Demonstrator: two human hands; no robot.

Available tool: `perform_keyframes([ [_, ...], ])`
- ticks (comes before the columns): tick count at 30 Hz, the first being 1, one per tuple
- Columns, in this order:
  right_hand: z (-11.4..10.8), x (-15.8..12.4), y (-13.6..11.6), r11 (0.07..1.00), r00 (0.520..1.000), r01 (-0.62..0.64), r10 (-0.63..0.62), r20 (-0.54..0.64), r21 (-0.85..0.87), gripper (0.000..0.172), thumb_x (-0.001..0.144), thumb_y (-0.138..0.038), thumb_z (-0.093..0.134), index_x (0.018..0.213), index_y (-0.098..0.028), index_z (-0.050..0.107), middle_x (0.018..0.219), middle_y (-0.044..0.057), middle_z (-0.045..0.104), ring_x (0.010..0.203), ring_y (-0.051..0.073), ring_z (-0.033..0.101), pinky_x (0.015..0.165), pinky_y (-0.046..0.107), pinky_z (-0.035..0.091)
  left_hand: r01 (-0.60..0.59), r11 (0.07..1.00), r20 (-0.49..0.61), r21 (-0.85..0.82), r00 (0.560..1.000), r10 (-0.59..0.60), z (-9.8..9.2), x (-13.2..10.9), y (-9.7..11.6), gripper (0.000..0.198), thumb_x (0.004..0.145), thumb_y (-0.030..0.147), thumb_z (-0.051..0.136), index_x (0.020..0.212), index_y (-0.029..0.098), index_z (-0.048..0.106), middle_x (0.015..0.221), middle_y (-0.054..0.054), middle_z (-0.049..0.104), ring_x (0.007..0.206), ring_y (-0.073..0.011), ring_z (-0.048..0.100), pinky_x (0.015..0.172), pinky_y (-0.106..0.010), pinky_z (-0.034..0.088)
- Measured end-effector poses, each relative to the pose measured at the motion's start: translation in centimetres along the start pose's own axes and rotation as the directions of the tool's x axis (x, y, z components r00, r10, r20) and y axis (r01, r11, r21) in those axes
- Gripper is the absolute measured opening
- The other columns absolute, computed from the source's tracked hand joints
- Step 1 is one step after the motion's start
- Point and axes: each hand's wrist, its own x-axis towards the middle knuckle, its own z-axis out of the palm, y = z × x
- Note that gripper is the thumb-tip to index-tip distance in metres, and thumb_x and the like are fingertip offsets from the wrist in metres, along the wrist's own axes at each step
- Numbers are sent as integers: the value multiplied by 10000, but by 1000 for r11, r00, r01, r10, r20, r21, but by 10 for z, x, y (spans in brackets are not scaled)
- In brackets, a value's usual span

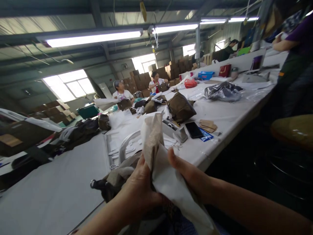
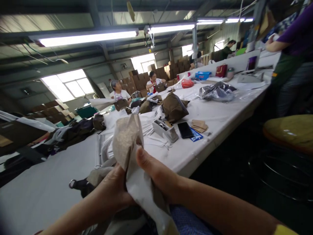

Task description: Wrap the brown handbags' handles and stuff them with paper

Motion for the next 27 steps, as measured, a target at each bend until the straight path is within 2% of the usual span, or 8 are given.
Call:
perform_keyframes([
  [5, -16, 25, -5, 999, 972, 27, -35, 232, 36, 741, 921, -760, 361, 1460, -264, 477, 1250, 94, 680, 1095, 250, 666, 939, 402, 539, 95, 995, -58, -33, 994, -97, -15, 2, -10, 335, 806, 233, 615, 1132, 167, 655, 1082, -69, 736, 1061, -255, 667, 963, -363, 542],
  [7, -39, 31, -1, 991, 977, 127, -119, 174, -34, 672, 973, -701, 311, 1426, -253, 525, 1319, 93, 643, 1162, 234, 628, 998, 401, 500, 111, 994, -89, 5, 990, -110, -31, 1, -15, 224, 804, 212, 526, 958, 161, 681, 956, -48, 748, 979, -240, 682, 883, -330, 557],
  [11, -77, 30, 24, 865, 929, 291, -358, -96, -410, 479, 1008, -518, 447, 1326, -191, 594, 1202, 115, 693, 1092, 223, 653, 965, 406, 518, 150, 980, -173, 132, 977, -126, -54, 0, -24, 239, 778, 207, 453, 841, 161, 679, 897, -35, 747, 858, -215, 677, 762, -281, 553],
  [14, -84, 23, 44, 564, 895, 366, -431, 114, -741, 358, 993, -285, 494, 1343, -229, 549, 1241, 100, 677, 1144, 213, 630, 992, 391, 501, 127, 966, -159, 225, 983, -92, -63, 3, -22, 233, 789, 221, 460, 827, 158, 682, 823, -32, 738, 795, -210, 670, 716, -271, 553],
  [19, -75, 30, 48, 29, 890, 366, -303, 341, -930, 572, 821, -223, 624, 1385, -205, 528, 1299, 138, 617, 1092, 267, 638, 886, 373, 540, 61, 970, -49, 236, 997, -51, -67, 16, -6, 224, 828, 235, 483, 866, 164, 691, 811, -26, 741, 789, -201, 694, 686, -239, 571],
  [22, -73, 45, 44, -153, 893, 416, -117, 434, -896, 275, 869, -267, 623, 1129, -216, 699, 1141, 99, 699, 970, 235, 678, 771, 300, 540, -16, 954, 9, 299, 1000, 14, -70, 24, -7, 332, 829, 180, 457, 1019, 153, 729, 1039, -70, 760, 906, -222, 722, 763, -264, 598],
  [24, -76, 52, 41, -214, 863, 491, -15, 505, -844, 157, 909, -216, 586, 940, -200, 739, 1003, 80, 740, 956, 221, 684, 738, 273, 526, -95, 913, 69, 398, 995, 73, -75, 26, -15, 458, 824, 138, 454, 1214, 169, 693, 1302, -102, 680, 1142, -279, 673, 935, -349, 579],
  [27, -88, 50, 34, -126, 865, 467, -139, 481, -875, 170, 936, -221, 572, 940, -186, 738, 1009, 77, 748, 934, 200, 691, 759, 267, 531, -161, 807, 174, 569, 982, 74, -84, 24, -27, 666, 828, 61, 450, 1438, 317, 521, 1513, -29, 506, 1403, -296, 462, 1111, -464, 461],
])
